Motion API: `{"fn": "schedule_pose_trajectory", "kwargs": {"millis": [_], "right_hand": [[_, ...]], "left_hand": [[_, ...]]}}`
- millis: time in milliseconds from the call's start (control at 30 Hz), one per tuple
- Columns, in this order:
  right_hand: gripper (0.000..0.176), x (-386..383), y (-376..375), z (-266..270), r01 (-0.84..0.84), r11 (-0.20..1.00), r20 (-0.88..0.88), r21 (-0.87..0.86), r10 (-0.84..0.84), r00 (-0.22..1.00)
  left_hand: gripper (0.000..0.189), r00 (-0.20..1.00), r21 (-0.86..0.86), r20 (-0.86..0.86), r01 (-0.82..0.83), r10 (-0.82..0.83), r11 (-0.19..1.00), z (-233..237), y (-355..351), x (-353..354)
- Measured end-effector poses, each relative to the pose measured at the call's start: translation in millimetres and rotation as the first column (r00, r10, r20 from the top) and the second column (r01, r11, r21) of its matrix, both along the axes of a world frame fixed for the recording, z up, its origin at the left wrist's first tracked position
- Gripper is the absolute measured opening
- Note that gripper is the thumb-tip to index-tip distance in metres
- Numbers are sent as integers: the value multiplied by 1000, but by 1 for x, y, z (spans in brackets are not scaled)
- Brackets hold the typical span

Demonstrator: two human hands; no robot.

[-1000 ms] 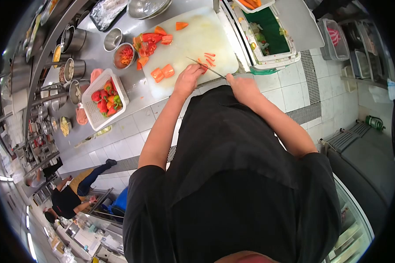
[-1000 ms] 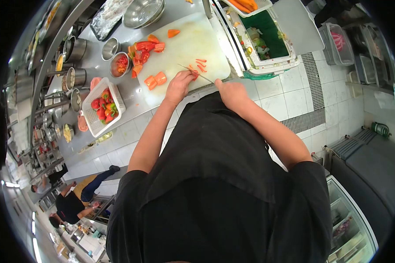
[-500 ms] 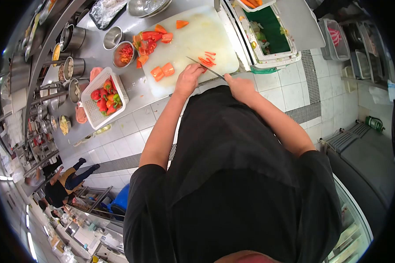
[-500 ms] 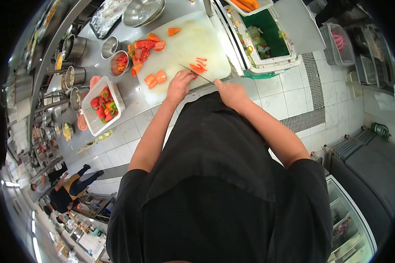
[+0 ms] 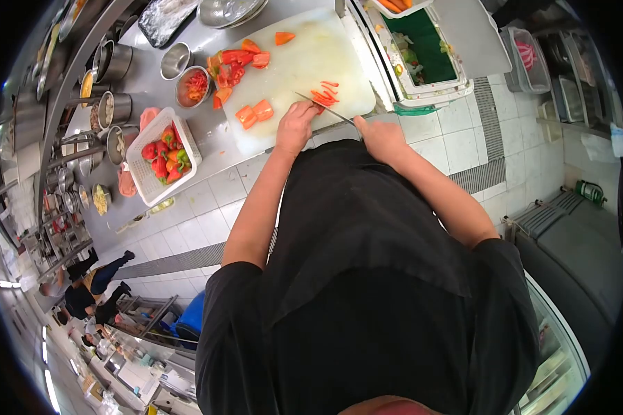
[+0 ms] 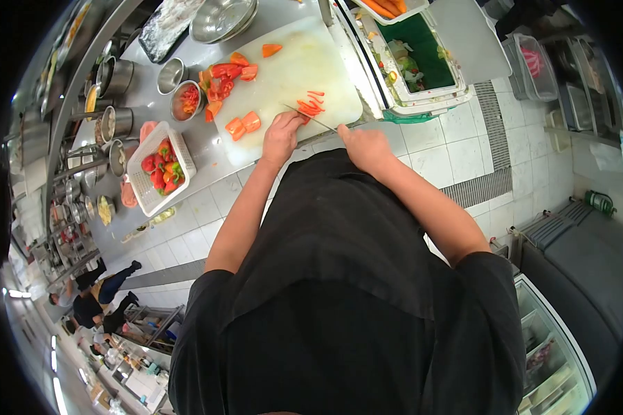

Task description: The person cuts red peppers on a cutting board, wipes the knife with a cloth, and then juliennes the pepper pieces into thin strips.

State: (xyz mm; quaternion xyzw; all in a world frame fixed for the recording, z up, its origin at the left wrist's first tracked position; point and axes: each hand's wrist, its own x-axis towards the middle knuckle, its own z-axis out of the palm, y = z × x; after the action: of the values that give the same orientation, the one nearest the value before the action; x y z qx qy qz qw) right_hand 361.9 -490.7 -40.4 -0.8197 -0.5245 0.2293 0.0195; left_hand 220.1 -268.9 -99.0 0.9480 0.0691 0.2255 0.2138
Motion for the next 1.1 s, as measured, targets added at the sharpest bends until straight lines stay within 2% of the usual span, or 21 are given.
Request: {"fn": "schedule_pose_trajectory", "kwargs": {"millis": [33, 133, 233, 367, 400, 467, 567, 700, 833, 933, 1033, 1100], "right_hand": [[27, 0, 0, -11, 15, 999, -22, 48, -14, 1000], [26, 3, 13, -5, -16, 999, 1, 44, 16, 1000], [26, 3, 11, 26, -30, 999, 17, -15, 31, 999], [28, -6, 4, 10, 19, 998, -16, -54, -20, 1000], [28, -7, 6, 2, 26, 1000, -45, -15, -27, 999], [29, 4, 14, -8, 37, 999, -67, 32, -35, 997], [30, 8, 14, -7, 32, 999, -55, 26, -31, 998], [27, 5, 8, 18, -9, 1000, 45, 9, 9, 999], [25, -3, 0, 33, -24, 1000, 118, -10, 25, 993], [24, -2, -1, 1, 16, 1000, 64, 21, -17, 998], [22, 6, 8, -2, -16, 1000, 28, 18, 15, 999], [24, 6, 12, 22, -23, 999, 33, -28, 24, 999]], "left_hand": [[29, 1000, -10, -14, -2, 2, 1000, 2, -1, -1], [27, 1000, -15, -23, 0, 0, 1000, 4, 1, 2], [25, 1000, 1, -27, 2, -2, 1000, -1, 1, 2], [26, 999, 19, -45, -6, 6, 1000, -3, -2, -3], [26, 999, 21, -45, -4, 5, 1000, -5, -4, -4], [29, 997, 41, 42, -59, 58, 997, -7, -8, -2], [29, 994, 67, 84, -83, 77, 994, -9, -12, -1], [28, 992, 64, 100, -81, 74, 995, -9, -8, 4], [26, 997, 48, 41, -69, 67, 997, -9, -8, 8], [26, 996, 38, 48, -74, 72, 997, -7, -8, 6], [25, 995, 34, 69, -81, 79, 996, -7, -9, 11], [24, 995, 23, 59, -83, 82, 996, -9, -11, 6]]}}
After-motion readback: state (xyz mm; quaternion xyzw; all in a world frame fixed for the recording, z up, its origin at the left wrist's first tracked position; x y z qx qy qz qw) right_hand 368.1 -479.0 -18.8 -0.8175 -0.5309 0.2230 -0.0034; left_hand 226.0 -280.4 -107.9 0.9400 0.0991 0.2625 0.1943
